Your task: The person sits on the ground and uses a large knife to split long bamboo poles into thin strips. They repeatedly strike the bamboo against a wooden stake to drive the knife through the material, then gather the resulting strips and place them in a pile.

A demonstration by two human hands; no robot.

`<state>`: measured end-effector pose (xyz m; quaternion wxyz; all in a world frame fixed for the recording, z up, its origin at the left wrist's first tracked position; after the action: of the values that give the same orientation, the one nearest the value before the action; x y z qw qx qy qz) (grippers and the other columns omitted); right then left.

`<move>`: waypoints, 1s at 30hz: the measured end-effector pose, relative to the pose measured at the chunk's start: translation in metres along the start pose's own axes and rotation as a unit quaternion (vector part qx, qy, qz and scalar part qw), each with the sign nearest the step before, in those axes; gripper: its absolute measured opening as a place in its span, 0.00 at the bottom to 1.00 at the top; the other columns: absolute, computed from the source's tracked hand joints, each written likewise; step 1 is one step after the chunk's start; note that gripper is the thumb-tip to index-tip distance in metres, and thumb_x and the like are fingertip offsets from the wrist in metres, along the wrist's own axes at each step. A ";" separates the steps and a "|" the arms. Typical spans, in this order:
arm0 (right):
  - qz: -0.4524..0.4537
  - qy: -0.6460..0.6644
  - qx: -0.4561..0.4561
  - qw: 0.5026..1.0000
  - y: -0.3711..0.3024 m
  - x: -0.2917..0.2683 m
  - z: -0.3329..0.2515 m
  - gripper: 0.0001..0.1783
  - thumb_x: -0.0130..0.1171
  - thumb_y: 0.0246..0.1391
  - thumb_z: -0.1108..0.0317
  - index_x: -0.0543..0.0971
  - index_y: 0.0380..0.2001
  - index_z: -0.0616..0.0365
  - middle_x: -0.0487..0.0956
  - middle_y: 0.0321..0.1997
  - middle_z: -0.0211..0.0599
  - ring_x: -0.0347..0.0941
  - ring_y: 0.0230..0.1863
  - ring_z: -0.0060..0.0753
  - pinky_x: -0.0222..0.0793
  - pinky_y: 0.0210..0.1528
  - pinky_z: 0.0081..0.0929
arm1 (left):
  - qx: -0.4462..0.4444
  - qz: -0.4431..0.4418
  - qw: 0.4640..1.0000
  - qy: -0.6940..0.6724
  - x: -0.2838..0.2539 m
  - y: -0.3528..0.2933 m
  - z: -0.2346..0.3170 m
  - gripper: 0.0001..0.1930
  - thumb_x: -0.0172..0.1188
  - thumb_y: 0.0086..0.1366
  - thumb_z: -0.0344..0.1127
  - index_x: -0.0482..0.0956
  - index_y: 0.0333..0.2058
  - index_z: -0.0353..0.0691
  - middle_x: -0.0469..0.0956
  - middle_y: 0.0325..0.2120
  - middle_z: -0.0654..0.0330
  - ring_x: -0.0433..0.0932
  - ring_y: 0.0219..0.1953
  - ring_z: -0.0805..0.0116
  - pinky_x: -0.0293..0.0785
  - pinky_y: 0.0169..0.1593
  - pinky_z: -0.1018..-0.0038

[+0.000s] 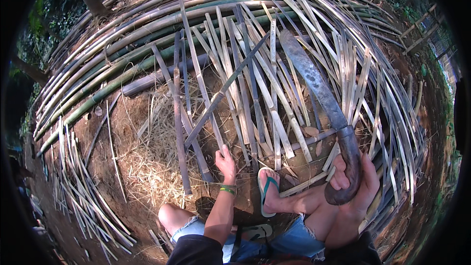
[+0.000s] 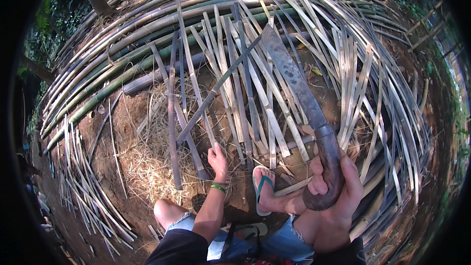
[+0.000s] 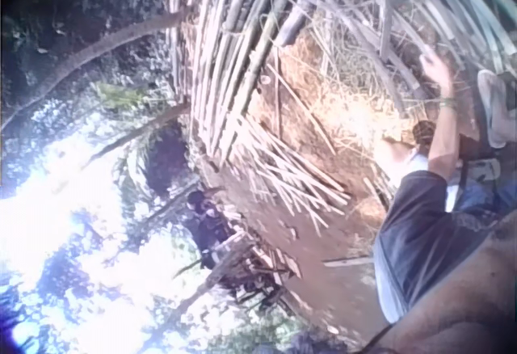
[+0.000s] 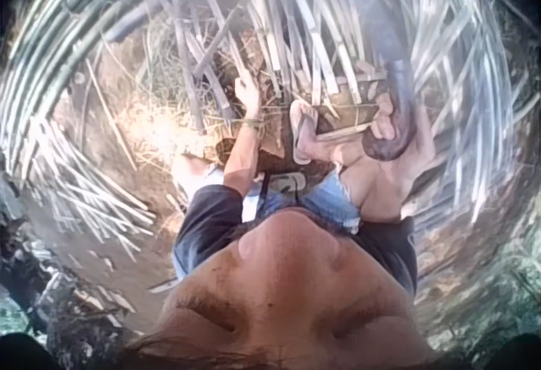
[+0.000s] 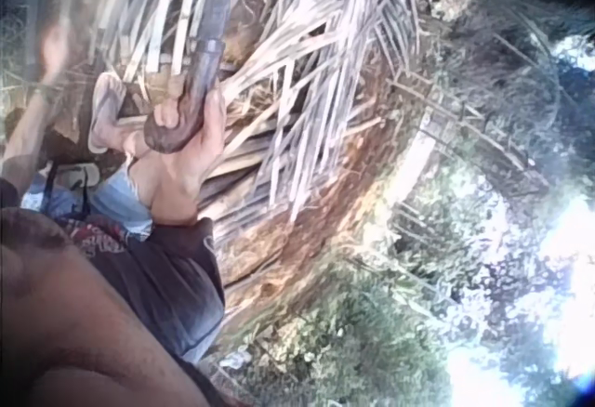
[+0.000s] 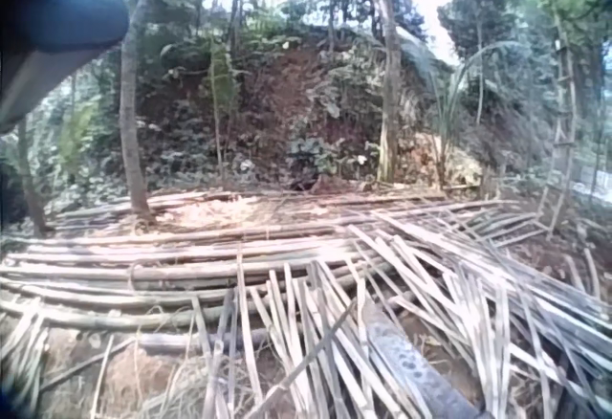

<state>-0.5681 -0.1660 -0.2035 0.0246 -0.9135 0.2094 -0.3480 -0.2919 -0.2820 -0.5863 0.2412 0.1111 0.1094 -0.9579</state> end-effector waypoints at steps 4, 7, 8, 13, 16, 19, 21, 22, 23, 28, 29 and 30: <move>0.021 0.007 -0.003 1.000 -0.005 -0.002 -0.004 0.29 0.37 0.69 0.55 0.62 0.62 0.69 0.72 0.35 0.43 0.63 0.20 0.20 0.64 0.25 0.22 | -0.015 -0.007 0.968 0.249 -0.006 0.034 -0.021 0.24 0.60 0.65 0.54 0.76 0.35 0.32 0.77 0.25 0.47 0.76 0.32 0.48 0.71 0.39 0.56; 0.037 0.012 -0.011 0.999 -0.010 -0.012 -0.004 0.30 0.36 0.70 0.54 0.60 0.63 0.68 0.71 0.35 0.45 0.64 0.19 0.19 0.63 0.25 0.21 | 0.023 0.095 0.942 0.320 -0.004 0.012 -0.017 0.24 0.65 0.59 0.48 0.72 0.44 0.32 0.71 0.42 0.44 0.69 0.48 0.43 0.67 0.51 0.54; 0.046 0.013 -0.012 0.999 -0.012 -0.015 -0.004 0.30 0.36 0.70 0.54 0.60 0.63 0.68 0.71 0.35 0.45 0.63 0.19 0.19 0.63 0.25 0.21 | 0.028 0.096 0.937 0.333 0.001 0.003 -0.011 0.25 0.66 0.58 0.46 0.71 0.45 0.32 0.69 0.44 0.44 0.68 0.50 0.43 0.66 0.52 0.54; 0.052 0.005 -0.010 0.999 -0.014 -0.009 -0.002 0.32 0.36 0.70 0.53 0.56 0.66 0.68 0.69 0.34 0.44 0.62 0.18 0.19 0.61 0.24 0.20 | 0.114 -0.135 0.940 0.293 0.101 -0.003 -0.008 0.30 0.69 0.55 0.48 0.69 0.46 0.31 0.71 0.45 0.45 0.72 0.50 0.43 0.70 0.53 0.54; 0.057 0.001 -0.014 0.998 -0.020 -0.007 -0.004 0.33 0.36 0.70 0.53 0.54 0.66 0.70 0.69 0.34 0.44 0.62 0.18 0.18 0.61 0.23 0.19 | 0.088 -0.187 0.906 0.370 0.141 -0.008 -0.007 0.37 0.72 0.52 0.52 0.64 0.48 0.31 0.71 0.47 0.46 0.72 0.52 0.45 0.71 0.55 0.57; 0.040 -0.005 -0.012 0.999 -0.021 -0.010 -0.003 0.34 0.37 0.70 0.52 0.53 0.66 0.71 0.69 0.34 0.44 0.62 0.18 0.18 0.61 0.23 0.19 | 0.090 -0.195 0.894 0.393 0.151 0.000 -0.012 0.35 0.74 0.51 0.45 0.63 0.47 0.32 0.71 0.45 0.47 0.76 0.48 0.46 0.76 0.50 0.57; 0.032 -0.006 -0.009 0.999 -0.022 -0.013 0.000 0.34 0.37 0.69 0.52 0.53 0.66 0.72 0.69 0.34 0.44 0.62 0.18 0.17 0.61 0.23 0.19 | 0.080 -0.183 0.903 0.380 0.145 0.006 -0.017 0.31 0.73 0.52 0.39 0.63 0.46 0.32 0.72 0.44 0.44 0.78 0.44 0.43 0.78 0.45 0.57; 0.037 -0.008 -0.010 0.999 -0.021 -0.012 0.000 0.35 0.38 0.69 0.52 0.53 0.66 0.72 0.69 0.34 0.44 0.62 0.18 0.17 0.61 0.23 0.19 | 0.105 -0.185 0.908 0.360 0.144 0.005 -0.016 0.29 0.72 0.54 0.39 0.64 0.46 0.32 0.73 0.43 0.43 0.79 0.42 0.41 0.77 0.44 0.56; 0.043 -0.009 -0.010 0.999 -0.021 -0.012 0.000 0.35 0.38 0.69 0.52 0.53 0.66 0.72 0.69 0.34 0.44 0.63 0.19 0.17 0.61 0.23 0.19 | 0.129 -0.188 0.912 0.340 0.140 0.003 -0.015 0.27 0.70 0.55 0.39 0.64 0.45 0.31 0.74 0.42 0.41 0.79 0.41 0.40 0.77 0.43 0.54; 0.058 0.001 0.001 0.998 -0.015 -0.007 0.004 0.34 0.38 0.69 0.53 0.55 0.66 0.71 0.70 0.33 0.44 0.63 0.19 0.19 0.63 0.24 0.20 | 0.160 -0.206 0.935 0.239 0.118 0.021 -0.011 0.17 0.60 0.63 0.37 0.67 0.41 0.30 0.78 0.31 0.36 0.79 0.31 0.35 0.74 0.36 0.47; 0.068 0.001 0.007 0.998 -0.014 -0.007 0.004 0.33 0.38 0.69 0.53 0.55 0.66 0.71 0.70 0.33 0.44 0.63 0.19 0.19 0.63 0.24 0.21 | 0.077 -0.244 0.931 0.260 0.120 0.022 -0.021 0.20 0.63 0.61 0.39 0.67 0.43 0.30 0.77 0.36 0.38 0.79 0.37 0.36 0.75 0.39 0.49; 0.062 0.007 0.012 0.998 -0.012 -0.006 0.005 0.33 0.38 0.69 0.53 0.56 0.65 0.71 0.70 0.33 0.44 0.63 0.19 0.19 0.64 0.24 0.21 | 0.152 -0.220 0.921 0.284 0.117 0.014 -0.007 0.22 0.64 0.61 0.40 0.67 0.44 0.30 0.77 0.38 0.38 0.78 0.39 0.37 0.75 0.40 0.50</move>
<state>-0.5644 -0.1532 -0.2083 0.0561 -0.8961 0.2614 -0.3544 -0.3844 -0.3438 -0.6261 -0.0362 0.3871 0.0479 -0.9201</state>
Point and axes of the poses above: each hand's wrist, its own y-axis towards the middle knuckle, its own x-axis out of the palm, z = x × y, the point moved 8 cm from there along y, towards the middle knuckle
